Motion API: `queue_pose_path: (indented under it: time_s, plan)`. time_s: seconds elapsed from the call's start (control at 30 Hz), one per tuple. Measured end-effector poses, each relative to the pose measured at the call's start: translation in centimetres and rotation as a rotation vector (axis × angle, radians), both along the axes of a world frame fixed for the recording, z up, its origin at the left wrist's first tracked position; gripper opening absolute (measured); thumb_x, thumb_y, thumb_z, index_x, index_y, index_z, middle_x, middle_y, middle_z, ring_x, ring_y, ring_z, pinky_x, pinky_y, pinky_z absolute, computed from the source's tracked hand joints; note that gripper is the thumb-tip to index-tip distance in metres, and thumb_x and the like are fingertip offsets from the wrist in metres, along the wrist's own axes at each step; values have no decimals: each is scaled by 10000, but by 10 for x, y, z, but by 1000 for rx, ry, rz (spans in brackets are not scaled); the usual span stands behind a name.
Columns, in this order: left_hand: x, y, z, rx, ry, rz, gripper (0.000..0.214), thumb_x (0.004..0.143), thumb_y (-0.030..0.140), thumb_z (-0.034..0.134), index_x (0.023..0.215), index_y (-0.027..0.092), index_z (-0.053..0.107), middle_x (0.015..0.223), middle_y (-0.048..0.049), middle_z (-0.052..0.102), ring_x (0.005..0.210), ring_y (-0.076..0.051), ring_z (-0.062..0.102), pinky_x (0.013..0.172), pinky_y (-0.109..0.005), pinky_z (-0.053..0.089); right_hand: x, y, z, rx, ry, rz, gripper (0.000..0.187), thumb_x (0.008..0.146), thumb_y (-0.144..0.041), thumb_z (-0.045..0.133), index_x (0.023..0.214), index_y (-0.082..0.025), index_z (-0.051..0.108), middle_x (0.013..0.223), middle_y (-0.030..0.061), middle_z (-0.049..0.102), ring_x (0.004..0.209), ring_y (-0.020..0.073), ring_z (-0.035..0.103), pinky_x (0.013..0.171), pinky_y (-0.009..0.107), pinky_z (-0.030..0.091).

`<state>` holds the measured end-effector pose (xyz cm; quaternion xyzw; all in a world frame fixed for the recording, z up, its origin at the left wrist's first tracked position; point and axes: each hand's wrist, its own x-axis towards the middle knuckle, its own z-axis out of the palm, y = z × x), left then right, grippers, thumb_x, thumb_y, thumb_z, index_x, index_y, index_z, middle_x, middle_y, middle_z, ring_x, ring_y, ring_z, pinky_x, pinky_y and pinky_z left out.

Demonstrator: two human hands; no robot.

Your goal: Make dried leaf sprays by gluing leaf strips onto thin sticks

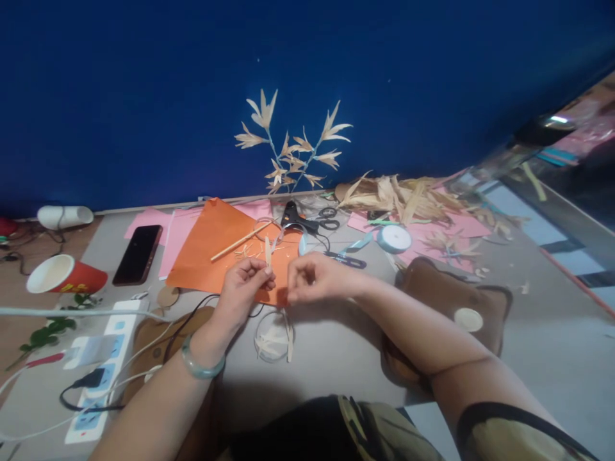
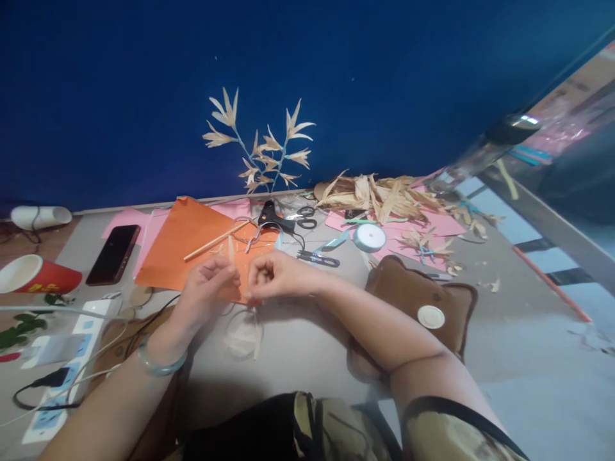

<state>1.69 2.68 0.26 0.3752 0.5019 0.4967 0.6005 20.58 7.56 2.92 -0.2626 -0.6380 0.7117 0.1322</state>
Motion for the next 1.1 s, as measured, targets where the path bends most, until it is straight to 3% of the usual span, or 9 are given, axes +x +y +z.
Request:
queue_pose_path:
  time_s: [0.07, 0.13, 0.33, 0.5, 0.73, 1.1]
  plan:
    - [0, 1, -5, -7, 2, -24, 259, 665, 345, 758, 724, 141, 609, 598, -3, 637, 544, -105, 581, 584, -232, 478, -7, 0, -8, 40, 16, -290, 304, 652, -363, 780, 749, -140, 598, 555, -48, 581, 478, 55, 502, 473, 171, 370]
    - [1, 2, -9, -32, -6, -44, 268, 655, 355, 764, 728, 137, 625, 584, -1, 634, 535, -105, 581, 576, -233, 479, -14, 1, -16, 35, 37, -381, 324, 652, -372, 778, 807, -140, 614, 593, -37, 598, 509, 71, 532, 507, 193, 396]
    - [2, -1, -17, -74, -26, -95, 257, 664, 340, 767, 751, 132, 642, 577, -10, 639, 540, -110, 590, 576, -242, 486, -20, 0, -26, 42, 80, -439, 254, 716, -369, 717, 744, -135, 621, 691, 11, 653, 637, 114, 590, 639, 248, 440]
    - [2, -2, -20, -114, -51, -125, 237, 687, 327, 758, 770, 139, 640, 591, -3, 635, 535, -106, 582, 547, -236, 486, -21, 0, -28, 42, 44, -460, 211, 710, -323, 696, 685, -138, 598, 632, -14, 615, 576, 86, 530, 582, 221, 385]
    - [2, -2, -18, -137, -107, -123, 235, 716, 346, 730, 791, 137, 649, 687, -26, 657, 557, -108, 580, 532, -240, 488, -24, 0, -28, -22, 21, -512, 233, 696, -340, 682, 654, -135, 581, 494, -63, 495, 447, 41, 332, 447, 199, 215]
    - [2, -1, -19, -186, -127, -95, 289, 654, 295, 780, 855, 145, 637, 700, -25, 672, 534, -102, 589, 523, -243, 494, -31, -5, -32, -157, 83, -633, 185, 672, -284, 662, 613, -159, 539, 436, -80, 457, 388, 38, 305, 404, 197, 181]
